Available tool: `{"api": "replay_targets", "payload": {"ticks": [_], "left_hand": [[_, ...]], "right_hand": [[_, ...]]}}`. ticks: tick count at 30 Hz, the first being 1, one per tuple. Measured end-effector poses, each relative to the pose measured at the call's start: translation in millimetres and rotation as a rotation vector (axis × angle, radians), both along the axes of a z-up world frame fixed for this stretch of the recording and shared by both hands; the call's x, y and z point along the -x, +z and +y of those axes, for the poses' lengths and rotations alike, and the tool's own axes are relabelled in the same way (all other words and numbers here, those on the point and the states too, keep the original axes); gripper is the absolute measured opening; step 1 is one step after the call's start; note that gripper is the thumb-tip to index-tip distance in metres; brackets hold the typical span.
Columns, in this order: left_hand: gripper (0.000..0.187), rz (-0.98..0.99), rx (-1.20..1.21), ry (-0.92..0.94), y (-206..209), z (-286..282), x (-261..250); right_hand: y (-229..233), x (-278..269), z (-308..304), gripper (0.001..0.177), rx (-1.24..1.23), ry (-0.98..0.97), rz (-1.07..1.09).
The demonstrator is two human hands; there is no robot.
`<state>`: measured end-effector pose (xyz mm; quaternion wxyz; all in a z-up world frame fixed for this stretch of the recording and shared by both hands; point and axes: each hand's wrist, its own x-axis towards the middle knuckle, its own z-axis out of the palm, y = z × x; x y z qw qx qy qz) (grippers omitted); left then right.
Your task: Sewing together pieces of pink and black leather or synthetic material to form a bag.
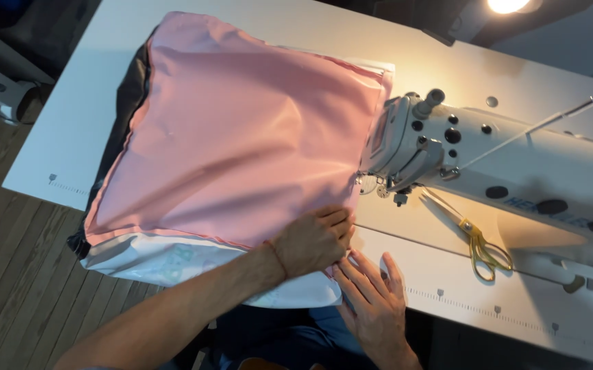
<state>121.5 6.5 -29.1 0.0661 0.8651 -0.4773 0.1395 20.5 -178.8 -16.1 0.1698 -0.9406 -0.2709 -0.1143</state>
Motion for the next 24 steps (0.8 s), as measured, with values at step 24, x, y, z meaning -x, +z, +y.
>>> {"api": "replay_targets", "payload": {"ticks": [24], "left_hand": [[0.081, 0.115, 0.004, 0.055, 40.9, 10.8, -16.0]], "right_hand": [[-11.3, 4.8, -5.7, 0.064, -0.028, 0.001, 0.081]]}}
